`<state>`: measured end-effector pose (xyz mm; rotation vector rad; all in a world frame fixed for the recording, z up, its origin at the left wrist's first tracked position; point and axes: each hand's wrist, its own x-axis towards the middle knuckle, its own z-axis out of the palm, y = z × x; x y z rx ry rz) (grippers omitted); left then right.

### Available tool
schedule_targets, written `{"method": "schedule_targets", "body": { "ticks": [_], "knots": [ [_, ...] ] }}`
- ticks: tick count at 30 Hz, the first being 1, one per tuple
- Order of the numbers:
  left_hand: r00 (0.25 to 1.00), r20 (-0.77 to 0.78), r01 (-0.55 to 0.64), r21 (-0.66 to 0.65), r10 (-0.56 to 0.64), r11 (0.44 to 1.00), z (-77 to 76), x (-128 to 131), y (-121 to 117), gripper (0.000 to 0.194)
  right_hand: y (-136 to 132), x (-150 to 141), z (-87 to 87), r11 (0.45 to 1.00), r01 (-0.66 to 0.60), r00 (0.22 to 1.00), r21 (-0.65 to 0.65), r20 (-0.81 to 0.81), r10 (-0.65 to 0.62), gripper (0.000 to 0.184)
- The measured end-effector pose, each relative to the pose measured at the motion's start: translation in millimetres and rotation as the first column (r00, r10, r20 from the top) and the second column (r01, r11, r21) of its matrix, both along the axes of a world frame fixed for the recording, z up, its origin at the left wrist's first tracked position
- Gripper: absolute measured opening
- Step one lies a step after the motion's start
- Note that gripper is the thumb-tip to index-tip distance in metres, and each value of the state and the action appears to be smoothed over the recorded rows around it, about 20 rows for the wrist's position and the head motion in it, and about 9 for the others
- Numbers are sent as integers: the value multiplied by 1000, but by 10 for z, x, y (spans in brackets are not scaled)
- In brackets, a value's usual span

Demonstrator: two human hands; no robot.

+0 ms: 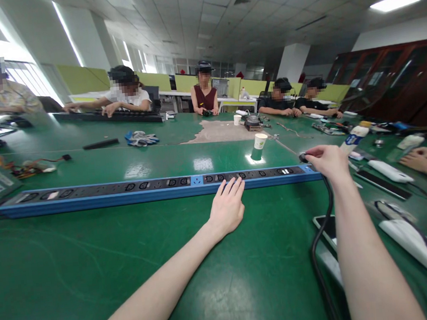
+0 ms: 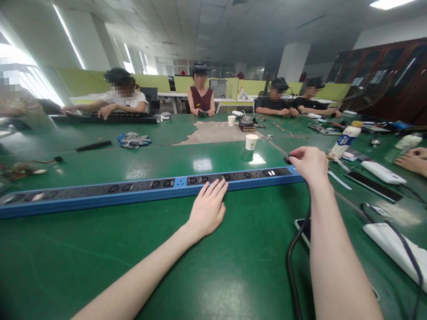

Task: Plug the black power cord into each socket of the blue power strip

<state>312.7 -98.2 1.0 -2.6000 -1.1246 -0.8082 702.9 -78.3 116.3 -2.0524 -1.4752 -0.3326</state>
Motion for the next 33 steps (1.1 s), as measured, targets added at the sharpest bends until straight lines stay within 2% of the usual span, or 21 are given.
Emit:
{"method": "schedule_targets", "body": {
  "ticks": [3,7,12,19,23,28,30,33],
  "knots": [
    [1000,-1,2,0,-2,1000,-1,-3,0,64,25,107,-246,992,117,990,-55,80,-113,34],
    [1000,-15,2,-3,-2,1000,2,-8,0,64,77,150,-441,987,128,984,-99,136,-114,33],
    [1000,-18,-1,-12,1,1000,1,-10,5,65,129,121,-471,992,97,989,-81,121,-87,31],
    [1000,-10,2,-8,-2,1000,2,-14,6,65,151,123,-539,985,99,991,-141,99,-85,33],
    [1000,-14,0,-10,0,1000,2,-21,6,66,238,150,-490,972,123,987,-199,131,-98,33],
    [1000,-9,2,-9,-2,1000,-13,-25,14,65,406,217,-258,930,93,977,-357,214,-16,27],
    [1000,-4,2,-12,-2,1000,-17,-27,15,65,451,258,-190,908,65,979,-415,201,21,26],
    [1000,-1,-1,-12,1,1000,-12,-36,7,64,492,306,-163,891,63,987,-449,160,11,27]
  ]
}}
